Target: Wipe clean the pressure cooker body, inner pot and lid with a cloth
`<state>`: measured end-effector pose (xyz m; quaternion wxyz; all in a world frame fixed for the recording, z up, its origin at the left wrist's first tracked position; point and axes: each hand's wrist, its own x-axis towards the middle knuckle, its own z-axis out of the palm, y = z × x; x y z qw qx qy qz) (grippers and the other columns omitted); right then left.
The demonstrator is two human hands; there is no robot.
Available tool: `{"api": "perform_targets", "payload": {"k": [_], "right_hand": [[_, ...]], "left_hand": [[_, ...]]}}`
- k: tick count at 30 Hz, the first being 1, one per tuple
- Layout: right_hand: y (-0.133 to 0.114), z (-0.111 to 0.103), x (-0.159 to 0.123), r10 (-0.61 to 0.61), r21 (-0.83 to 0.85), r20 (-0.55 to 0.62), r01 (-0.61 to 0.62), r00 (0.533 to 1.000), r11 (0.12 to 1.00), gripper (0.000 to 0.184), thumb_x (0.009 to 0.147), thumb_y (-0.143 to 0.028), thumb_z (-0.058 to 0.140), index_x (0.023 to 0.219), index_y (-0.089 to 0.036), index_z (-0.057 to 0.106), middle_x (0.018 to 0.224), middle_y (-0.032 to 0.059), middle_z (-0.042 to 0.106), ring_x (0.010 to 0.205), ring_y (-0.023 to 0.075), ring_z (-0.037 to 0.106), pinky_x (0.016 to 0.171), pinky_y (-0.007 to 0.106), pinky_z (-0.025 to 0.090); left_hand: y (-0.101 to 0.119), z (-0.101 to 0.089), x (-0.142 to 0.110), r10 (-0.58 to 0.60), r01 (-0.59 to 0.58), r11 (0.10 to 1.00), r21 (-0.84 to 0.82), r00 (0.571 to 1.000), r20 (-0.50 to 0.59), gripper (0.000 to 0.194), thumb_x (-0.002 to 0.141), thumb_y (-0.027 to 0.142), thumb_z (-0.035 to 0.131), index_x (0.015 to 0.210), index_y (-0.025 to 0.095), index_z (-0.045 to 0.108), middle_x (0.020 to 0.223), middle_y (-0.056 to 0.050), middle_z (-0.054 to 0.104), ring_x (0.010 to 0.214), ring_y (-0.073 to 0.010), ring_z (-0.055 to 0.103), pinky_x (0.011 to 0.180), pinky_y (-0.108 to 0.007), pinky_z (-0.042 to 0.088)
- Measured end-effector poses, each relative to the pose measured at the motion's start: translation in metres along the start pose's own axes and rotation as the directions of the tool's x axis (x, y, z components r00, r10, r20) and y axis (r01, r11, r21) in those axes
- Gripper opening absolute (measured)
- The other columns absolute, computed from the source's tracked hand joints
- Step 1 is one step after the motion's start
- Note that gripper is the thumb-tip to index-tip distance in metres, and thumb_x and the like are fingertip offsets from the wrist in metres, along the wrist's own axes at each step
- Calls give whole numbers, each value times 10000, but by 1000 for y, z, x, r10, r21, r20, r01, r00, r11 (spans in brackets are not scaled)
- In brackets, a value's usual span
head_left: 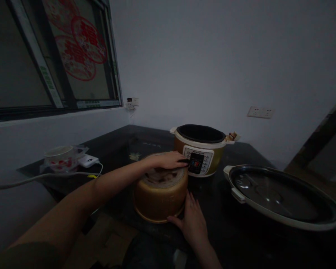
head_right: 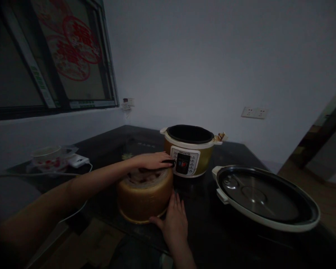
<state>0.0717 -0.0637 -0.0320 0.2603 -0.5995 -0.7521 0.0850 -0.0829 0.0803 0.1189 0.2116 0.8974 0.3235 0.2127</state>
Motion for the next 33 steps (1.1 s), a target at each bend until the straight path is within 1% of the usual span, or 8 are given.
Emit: {"api": "perform_targets", "payload": {"k": [6, 11, 14, 17, 21, 27, 30, 33], "right_hand": [[-4, -5, 0, 27, 0, 36, -27, 999, 1000, 977, 636, -503, 730, 1390, -14, 345, 1429, 215, 405, 1354, 317, 342, 1124, 462, 257], [-4, -5, 0, 14, -10, 41, -14, 999, 1000, 974, 640, -529, 716, 1389, -26, 351, 1431, 206, 407, 1353, 320, 342, 1123, 471, 248], [-3, -5, 1, 18, -19, 54, -17, 998, 1000, 971, 638, -516, 722, 1388, -23, 351, 1434, 209, 402, 1356, 316, 339, 1125, 465, 245], [-3, -6, 1, 20, -19, 59, -19, 998, 1000, 985, 633, -508, 727, 1397, -23, 336, 1434, 203, 404, 1361, 310, 331, 1130, 456, 240], [-4, -7, 1, 13, -23, 50, -12, 999, 1000, 990, 631, -524, 726, 1387, -12, 345, 1429, 213, 407, 1356, 319, 335, 1125, 466, 243], [-1, -4, 0, 0, -37, 40, 2, 999, 999, 980, 656, -548, 704, 1389, -9, 340, 1443, 220, 383, 1355, 313, 339, 1129, 455, 240], [0, -3, -1, 2, -53, 37, 0, 999, 999, 989, 654, -557, 704, 1390, -6, 338, 1448, 216, 375, 1355, 315, 339, 1129, 453, 243], [-1, -3, -1, 6, -55, 27, -4, 1000, 998, 989, 640, -566, 712, 1378, -11, 358, 1440, 217, 389, 1347, 321, 352, 1126, 453, 250]], "left_hand": [[-42, -31, -19, -256, 250, 964, -86, 965, -62, 425, 762, 568, 577, 951, 209, 705, 1020, -78, 715, 932, -266, 634, 884, -333, 415], [-67, -41, -56, -418, 404, 906, -124, 900, -122, 594, 854, 618, 364, 883, 132, 704, 717, -114, 715, 595, -240, 634, 674, -366, 467], [-69, -38, -64, -441, 428, 897, -109, 885, -150, 608, 887, 591, 288, 947, 138, 689, 786, -113, 728, 652, -234, 651, 672, -345, 476], [-63, -36, -55, -424, 425, 905, -28, 893, -153, 534, 873, 567, 358, 1032, 160, 667, 961, -107, 727, 859, -257, 663, 797, -333, 465], [-44, -33, -32, -356, 365, 925, 109, 930, -94, 477, 861, 492, 446, 1156, 154, 605, 1214, -125, 638, 1083, -288, 590, 939, -346, 403], [-3, -12, -1, -227, 204, 951, 234, 971, 74, 406, 908, 408, 413, 1163, 143, 585, 1258, -124, 601, 1145, -253, 548, 998, -350, 360], [25, 2, -3, -46, -19, 946, 323, 981, 191, 371, 925, 366, 403, 1159, 150, 593, 1255, -112, 601, 1179, -231, 519, 1037, -358, 328], [52, 9, -23, 156, -273, 885, 378, 937, 313, 343, 934, 319, 406, 1171, 163, 597, 1287, -99, 577, 1247, -204, 460, 1112, -362, 233]]}}
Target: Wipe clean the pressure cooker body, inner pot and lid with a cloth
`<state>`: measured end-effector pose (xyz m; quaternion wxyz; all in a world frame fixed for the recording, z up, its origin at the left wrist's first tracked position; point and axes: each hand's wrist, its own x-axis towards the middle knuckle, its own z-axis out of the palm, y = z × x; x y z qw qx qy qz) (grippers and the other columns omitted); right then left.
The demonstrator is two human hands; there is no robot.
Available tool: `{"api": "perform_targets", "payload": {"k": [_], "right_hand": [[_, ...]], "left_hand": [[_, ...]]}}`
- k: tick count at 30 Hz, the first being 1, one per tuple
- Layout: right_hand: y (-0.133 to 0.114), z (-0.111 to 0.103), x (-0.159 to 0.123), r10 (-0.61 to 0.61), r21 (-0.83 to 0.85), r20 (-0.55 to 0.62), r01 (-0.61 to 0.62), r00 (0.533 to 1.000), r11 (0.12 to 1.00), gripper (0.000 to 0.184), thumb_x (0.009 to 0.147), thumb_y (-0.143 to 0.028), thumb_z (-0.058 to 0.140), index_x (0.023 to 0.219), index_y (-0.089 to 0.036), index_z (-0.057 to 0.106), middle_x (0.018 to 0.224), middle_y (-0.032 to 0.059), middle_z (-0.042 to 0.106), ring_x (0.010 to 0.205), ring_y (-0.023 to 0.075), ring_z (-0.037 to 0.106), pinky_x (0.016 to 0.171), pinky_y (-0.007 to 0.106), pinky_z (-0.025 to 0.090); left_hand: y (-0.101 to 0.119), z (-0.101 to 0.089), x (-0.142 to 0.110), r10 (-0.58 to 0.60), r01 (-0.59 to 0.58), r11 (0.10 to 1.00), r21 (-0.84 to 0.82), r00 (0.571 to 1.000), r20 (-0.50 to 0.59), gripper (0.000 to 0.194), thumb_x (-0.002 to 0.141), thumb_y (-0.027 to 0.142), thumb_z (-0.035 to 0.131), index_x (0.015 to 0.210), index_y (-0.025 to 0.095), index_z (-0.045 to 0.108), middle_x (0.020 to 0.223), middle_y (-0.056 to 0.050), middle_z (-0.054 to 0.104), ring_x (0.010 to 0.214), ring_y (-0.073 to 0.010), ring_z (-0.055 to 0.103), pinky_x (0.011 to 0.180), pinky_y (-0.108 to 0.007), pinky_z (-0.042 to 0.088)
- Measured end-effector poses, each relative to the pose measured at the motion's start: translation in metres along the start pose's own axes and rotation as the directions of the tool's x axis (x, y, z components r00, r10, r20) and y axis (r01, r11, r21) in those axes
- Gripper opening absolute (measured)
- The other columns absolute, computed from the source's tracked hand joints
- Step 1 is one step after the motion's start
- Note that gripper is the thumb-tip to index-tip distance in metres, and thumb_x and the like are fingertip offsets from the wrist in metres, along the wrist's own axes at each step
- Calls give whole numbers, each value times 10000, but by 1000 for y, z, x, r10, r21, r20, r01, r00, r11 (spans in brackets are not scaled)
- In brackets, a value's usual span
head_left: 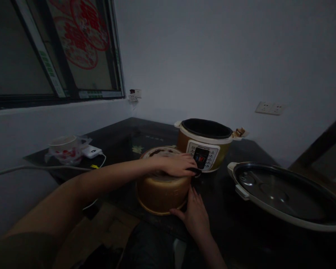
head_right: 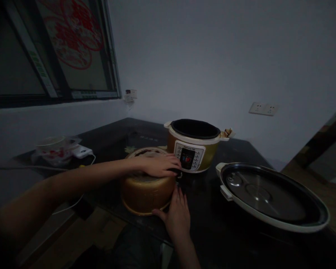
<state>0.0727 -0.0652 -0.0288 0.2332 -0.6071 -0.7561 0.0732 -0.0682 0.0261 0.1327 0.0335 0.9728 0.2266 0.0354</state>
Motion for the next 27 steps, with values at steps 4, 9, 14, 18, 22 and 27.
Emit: {"api": "perform_targets", "payload": {"k": [4, 9, 14, 18, 22, 27], "right_hand": [[0, 0, 1, 1, -1, -7, -1, 1000, 1000, 944, 648, -570, 702, 1340, 0, 407, 1389, 241, 447, 1326, 334, 382, 1122, 449, 252], [2, 3, 1, -26, 6, -18, 26, 1000, 1000, 990, 640, -568, 709, 1380, -17, 351, 1408, 231, 429, 1339, 324, 363, 1116, 467, 262], [3, 2, 1, -18, 17, 6, 18, 1000, 1000, 1005, 645, -578, 701, 1396, -24, 330, 1433, 212, 402, 1354, 305, 344, 1126, 459, 254], [2, 0, 1, -9, 10, 15, 9, 1000, 1000, 1010, 641, -580, 704, 1390, -9, 338, 1445, 214, 383, 1356, 307, 339, 1128, 456, 253], [1, 0, 0, -7, 14, 11, 6, 1000, 1000, 983, 642, -556, 712, 1383, -18, 356, 1434, 213, 400, 1349, 311, 351, 1125, 460, 256], [1, 2, 1, -1, 21, -9, 1, 1000, 1000, 968, 639, -541, 713, 1382, -31, 359, 1434, 212, 402, 1346, 311, 357, 1127, 460, 250]], "left_hand": [[29, -6, -37, 102, -100, 994, -45, 994, 43, 345, 927, 280, 435, 1246, 235, 560, 1417, -37, 473, 1405, -170, 236, 1172, -370, 70], [21, -12, -64, 36, -31, 992, -121, 999, 37, 458, 964, 312, 327, 1418, 256, 363, 1563, -2, 189, 1437, -146, 115, 1172, -359, 79], [-29, -8, -50, -246, 247, 968, -34, 968, 43, 515, 959, 362, 310, 1450, 205, 295, 1569, -54, 140, 1440, -189, 101, 1160, -411, 87], [-61, -4, -37, -405, 405, 914, 2, 913, 42, 521, 967, 375, 267, 1464, 221, 254, 1559, -71, 182, 1431, -222, 147, 1146, -442, 118], [-55, -2, -30, -455, 456, 890, 2, 888, 69, 542, 970, 419, 241, 1477, 229, 207, 1558, -82, 183, 1429, -251, 146, 1136, -486, 118], [4, -6, -31, -176, 181, 982, -48, 980, 93, 505, 977, 398, 248, 1467, 274, 238, 1578, -6, 91, 1442, -205, 50, 1159, -428, 57]]}}
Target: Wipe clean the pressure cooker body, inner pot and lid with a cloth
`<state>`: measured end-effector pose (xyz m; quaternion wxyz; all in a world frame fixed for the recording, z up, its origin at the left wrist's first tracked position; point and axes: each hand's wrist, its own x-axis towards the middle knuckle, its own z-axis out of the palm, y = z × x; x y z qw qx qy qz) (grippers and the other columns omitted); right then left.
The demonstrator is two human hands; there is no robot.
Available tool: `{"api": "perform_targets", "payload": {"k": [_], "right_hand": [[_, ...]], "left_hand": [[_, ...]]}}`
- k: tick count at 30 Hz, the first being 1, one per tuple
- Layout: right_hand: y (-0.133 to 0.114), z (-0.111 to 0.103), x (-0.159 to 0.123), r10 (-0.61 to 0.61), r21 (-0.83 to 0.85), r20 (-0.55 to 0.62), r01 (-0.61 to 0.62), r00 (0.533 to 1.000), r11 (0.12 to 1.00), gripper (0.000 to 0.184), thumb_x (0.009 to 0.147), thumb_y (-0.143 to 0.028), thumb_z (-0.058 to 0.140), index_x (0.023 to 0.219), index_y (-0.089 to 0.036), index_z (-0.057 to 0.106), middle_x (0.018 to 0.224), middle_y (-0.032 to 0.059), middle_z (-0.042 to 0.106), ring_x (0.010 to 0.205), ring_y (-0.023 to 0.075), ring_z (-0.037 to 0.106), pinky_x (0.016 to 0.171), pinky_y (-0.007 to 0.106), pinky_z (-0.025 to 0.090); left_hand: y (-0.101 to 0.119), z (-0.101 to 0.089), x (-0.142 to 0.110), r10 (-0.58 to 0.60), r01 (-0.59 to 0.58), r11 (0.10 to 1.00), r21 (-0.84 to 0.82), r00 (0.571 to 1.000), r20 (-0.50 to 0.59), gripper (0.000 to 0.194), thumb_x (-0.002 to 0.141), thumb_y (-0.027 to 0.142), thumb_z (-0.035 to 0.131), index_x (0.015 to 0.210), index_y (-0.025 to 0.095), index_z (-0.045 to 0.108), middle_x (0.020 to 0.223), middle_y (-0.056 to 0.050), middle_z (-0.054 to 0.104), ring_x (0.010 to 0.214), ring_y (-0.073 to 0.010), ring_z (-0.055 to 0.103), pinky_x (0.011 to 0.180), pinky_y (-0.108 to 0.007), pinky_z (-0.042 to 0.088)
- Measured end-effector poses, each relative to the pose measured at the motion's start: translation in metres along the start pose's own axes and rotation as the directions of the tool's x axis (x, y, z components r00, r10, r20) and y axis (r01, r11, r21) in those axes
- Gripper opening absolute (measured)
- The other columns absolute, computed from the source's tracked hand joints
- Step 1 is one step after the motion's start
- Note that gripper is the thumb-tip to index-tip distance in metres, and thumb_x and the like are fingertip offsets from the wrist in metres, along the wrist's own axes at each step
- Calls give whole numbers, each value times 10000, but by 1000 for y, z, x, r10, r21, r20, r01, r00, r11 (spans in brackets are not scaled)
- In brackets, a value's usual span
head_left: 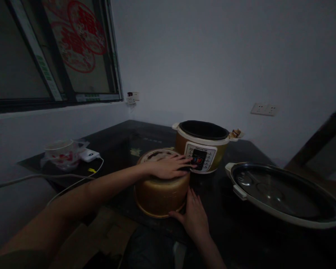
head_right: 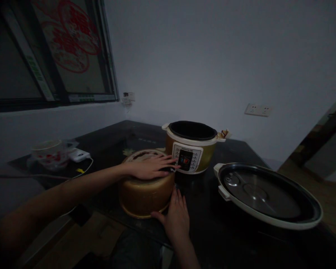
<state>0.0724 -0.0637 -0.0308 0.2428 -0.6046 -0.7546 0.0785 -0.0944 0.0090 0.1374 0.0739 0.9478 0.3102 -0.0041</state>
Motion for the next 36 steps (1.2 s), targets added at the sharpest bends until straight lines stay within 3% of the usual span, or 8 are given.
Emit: {"api": "perform_targets", "payload": {"k": [5, 11, 16, 21, 25, 28, 32, 36], "right_hand": [[-1, -2, 0, 12, -3, 3, -12, 1000, 1000, 984, 639, -534, 714, 1386, -11, 344, 1431, 217, 402, 1351, 307, 347, 1128, 452, 254], [-2, -6, -1, 15, 5, 42, -16, 999, 1000, 988, 658, -557, 696, 1391, -2, 338, 1439, 213, 391, 1360, 303, 333, 1134, 446, 244], [-1, -3, -2, 1, 2, 23, -1, 1000, 1000, 978, 662, -563, 690, 1394, -16, 341, 1435, 211, 400, 1358, 312, 335, 1124, 466, 254], [0, -1, -1, -5, 3, 10, 5, 1000, 1000, 956, 648, -550, 705, 1380, -38, 367, 1417, 208, 428, 1347, 318, 353, 1114, 469, 270], [1, 0, 0, 0, -24, 8, 1, 1000, 1000, 918, 658, -558, 691, 1342, -13, 410, 1398, 229, 444, 1330, 324, 379, 1116, 457, 269], [2, 0, -1, -1, -41, 7, 1, 1000, 999, 856, 672, -559, 675, 1289, -4, 465, 1348, 237, 496, 1300, 335, 417, 1111, 454, 275], [2, 0, -1, -35, -19, -30, 34, 999, 999, 905, 671, -550, 682, 1356, -33, 393, 1396, 219, 449, 1329, 323, 380, 1104, 464, 281], [1, -1, -1, -11, 3, 0, 11, 1000, 1000, 943, 660, -543, 694, 1388, -49, 354, 1420, 204, 424, 1344, 318, 357, 1105, 471, 276]], "left_hand": [[24, -2, -13, 142, -141, 989, -53, 990, 11, 480, 978, 393, 268, 1445, 289, 308, 1569, 22, 154, 1442, -184, 61, 1167, -381, 42], [-54, 8, -12, -232, 236, 971, 21, 965, -120, 518, 966, 382, 302, 1458, 226, 265, 1558, -60, 185, 1432, -222, 142, 1149, -459, 114], [-91, 9, -17, -358, 357, 934, -32, 922, -146, 529, 971, 410, 267, 1449, 185, 294, 1536, -109, 234, 1406, -209, 238, 1136, -360, 196], [-48, 10, -18, -319, 322, 947, 3, 937, -145, 510, 971, 417, 285, 1452, 249, 281, 1550, -67, 201, 1427, -241, 162, 1142, -486, 129], [17, 11, -22, 67, -70, 997, -22, 989, -135, 486, 970, 411, 311, 1440, 292, 309, 1551, -22, 213, 1432, -216, 147, 1159, -455, 117], [47, 12, -27, 111, -113, 994, -4, 981, -157, 469, 959, 373, 367, 1419, 276, 365, 1536, -38, 258, 1430, -228, 157, 1160, -455, 124], [40, 12, -37, 26, -29, 1000, -11, 987, -159, 477, 957, 352, 378, 1427, 274, 347, 1545, -43, 221, 1424, -213, 184, 1154, -426, 156], [-3, 13, -57, -211, 209, 977, -31, 958, -194, 462, 969, 394, 325, 1412, 270, 368, 1529, -31, 270, 1422, -176, 189, 1156, -410, 131]]}}
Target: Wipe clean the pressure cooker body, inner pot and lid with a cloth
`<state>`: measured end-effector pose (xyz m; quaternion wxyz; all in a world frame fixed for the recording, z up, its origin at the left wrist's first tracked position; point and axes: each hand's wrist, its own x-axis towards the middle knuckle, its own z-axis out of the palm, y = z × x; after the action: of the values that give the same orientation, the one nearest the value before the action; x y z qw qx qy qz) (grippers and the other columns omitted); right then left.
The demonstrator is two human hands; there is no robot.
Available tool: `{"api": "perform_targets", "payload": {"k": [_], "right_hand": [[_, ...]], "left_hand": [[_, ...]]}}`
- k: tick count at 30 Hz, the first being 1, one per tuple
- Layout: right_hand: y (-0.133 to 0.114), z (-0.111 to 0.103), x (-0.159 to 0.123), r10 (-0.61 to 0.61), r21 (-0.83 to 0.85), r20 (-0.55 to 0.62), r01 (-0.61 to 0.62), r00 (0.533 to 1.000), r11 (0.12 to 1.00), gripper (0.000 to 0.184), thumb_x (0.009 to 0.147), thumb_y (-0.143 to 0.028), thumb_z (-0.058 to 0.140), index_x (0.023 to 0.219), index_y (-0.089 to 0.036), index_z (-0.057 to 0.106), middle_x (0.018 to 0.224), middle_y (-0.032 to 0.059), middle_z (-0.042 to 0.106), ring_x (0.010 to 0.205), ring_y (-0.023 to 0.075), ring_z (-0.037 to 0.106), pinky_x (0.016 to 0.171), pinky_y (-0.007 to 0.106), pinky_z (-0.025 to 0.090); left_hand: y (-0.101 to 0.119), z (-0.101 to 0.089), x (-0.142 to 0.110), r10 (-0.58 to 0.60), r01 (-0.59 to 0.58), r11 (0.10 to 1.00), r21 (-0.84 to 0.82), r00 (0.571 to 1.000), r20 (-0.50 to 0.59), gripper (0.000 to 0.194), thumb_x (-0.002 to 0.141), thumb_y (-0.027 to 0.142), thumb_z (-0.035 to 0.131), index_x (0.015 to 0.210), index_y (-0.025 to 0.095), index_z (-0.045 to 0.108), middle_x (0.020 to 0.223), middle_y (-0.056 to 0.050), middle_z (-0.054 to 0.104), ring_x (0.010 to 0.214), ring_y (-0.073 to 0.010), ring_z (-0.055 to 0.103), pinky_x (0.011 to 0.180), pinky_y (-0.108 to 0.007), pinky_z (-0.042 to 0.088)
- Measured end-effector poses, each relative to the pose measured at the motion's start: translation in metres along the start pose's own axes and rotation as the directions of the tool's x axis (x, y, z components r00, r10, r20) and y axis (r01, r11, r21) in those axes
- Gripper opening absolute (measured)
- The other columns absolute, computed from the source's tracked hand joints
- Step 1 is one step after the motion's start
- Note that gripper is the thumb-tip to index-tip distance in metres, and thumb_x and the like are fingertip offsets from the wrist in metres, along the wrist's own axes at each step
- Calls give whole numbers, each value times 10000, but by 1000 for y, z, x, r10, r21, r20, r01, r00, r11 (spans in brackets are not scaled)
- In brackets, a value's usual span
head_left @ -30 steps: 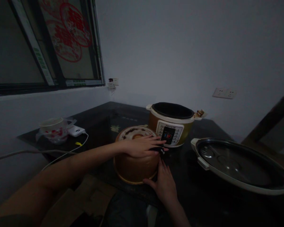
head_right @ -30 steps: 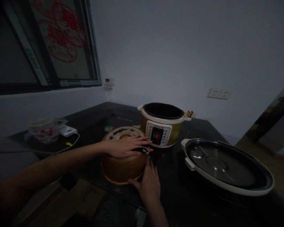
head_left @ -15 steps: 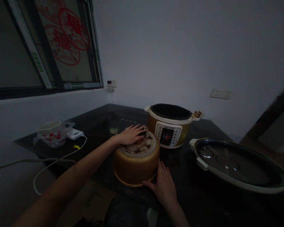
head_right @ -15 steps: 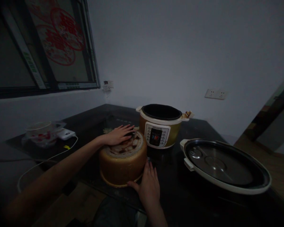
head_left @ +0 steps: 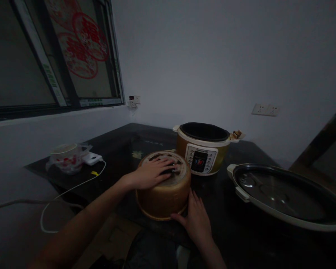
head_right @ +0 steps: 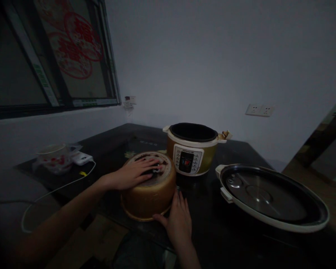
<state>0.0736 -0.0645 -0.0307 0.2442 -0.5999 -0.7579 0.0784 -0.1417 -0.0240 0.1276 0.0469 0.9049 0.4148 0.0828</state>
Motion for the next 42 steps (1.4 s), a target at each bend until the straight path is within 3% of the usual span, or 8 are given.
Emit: {"api": "perform_targets", "payload": {"k": [4, 7, 12, 19, 26, 29, 36, 42], "right_hand": [[1, 2, 0, -7, 9, -4, 7, 1000, 1000, 953, 659, -559, 685, 1399, -63, 346, 1431, 190, 416, 1351, 317, 346, 1112, 469, 258], [2, 4, 0, -3, 3, -6, 3, 1000, 1000, 954, 657, -576, 677, 1394, -62, 355, 1424, 196, 423, 1349, 322, 348, 1112, 474, 254], [0, 1, 1, 13, -10, 32, -12, 999, 1000, 975, 650, -570, 687, 1393, -37, 350, 1433, 195, 411, 1356, 316, 336, 1119, 462, 252], [-1, -1, 1, 13, 6, 24, -13, 1000, 1000, 948, 655, -523, 702, 1401, -63, 339, 1438, 177, 412, 1357, 304, 339, 1120, 455, 258], [-1, -1, 0, 7, 21, -4, -7, 1000, 1000, 918, 658, -493, 700, 1394, -71, 349, 1418, 192, 433, 1350, 308, 351, 1107, 472, 273], [-2, -1, 0, 18, 10, 8, -18, 1000, 1000, 891, 666, -437, 689, 1393, -48, 349, 1427, 191, 421, 1354, 304, 345, 1111, 470, 273], [-2, -4, -1, -46, -73, 80, 52, 996, 996, 508, 737, -162, 522, 1236, -84, 568, 1353, 178, 515, 1318, 303, 406, 1125, 468, 250], [-3, -3, -2, -51, 48, 20, 50, 999, 998, 584, 738, -240, 596, 1279, -40, 510, 1365, 211, 490, 1337, 324, 366, 1135, 482, 200]], "left_hand": [[-40, -1, -7, -244, 242, 969, -45, 969, -27, 501, 968, 403, 290, 1427, 207, 334, 1533, -69, 240, 1421, -190, 188, 1144, -414, 165], [-45, 1, -8, -310, 304, 948, -93, 949, -61, 545, 959, 420, 285, 1449, 182, 280, 1528, -79, 248, 1418, -196, 201, 1142, -416, 176], [-20, 9, -16, -361, 348, 932, -100, 914, -187, 518, 961, 419, 268, 1413, 187, 372, 1487, -48, 363, 1384, -190, 300, 1154, -415, 165], [32, 27, -28, -285, 289, 957, -38, 899, -333, 428, 955, 387, 334, 1321, 244, 503, 1407, -17, 481, 1319, -179, 413, 1125, -412, 257], [53, 43, -24, -324, 339, 938, -73, 784, -529, 366, 940, 326, 384, 1244, 248, 572, 1303, -19, 585, 1217, -199, 527, 1064, -439, 344], [67, 51, -22, -290, 286, 954, -90, 800, -526, 363, 931, 309, 403, 1252, 259, 565, 1322, -15, 570, 1218, -205, 525, 1041, -448, 364], [112, 63, -7, -91, 28, 986, -167, 920, -381, 481, 866, 309, 530, 1344, 302, 472, 1411, -6, 474, 1317, -238, 415, 1112, -520, 242], [113, 49, -2, -97, -87, 927, -364, 884, -458, 376, 920, 248, 414, 1274, 279, 536, 1318, -33, 578, 1220, -188, 512, 1087, -434, 307]]}}
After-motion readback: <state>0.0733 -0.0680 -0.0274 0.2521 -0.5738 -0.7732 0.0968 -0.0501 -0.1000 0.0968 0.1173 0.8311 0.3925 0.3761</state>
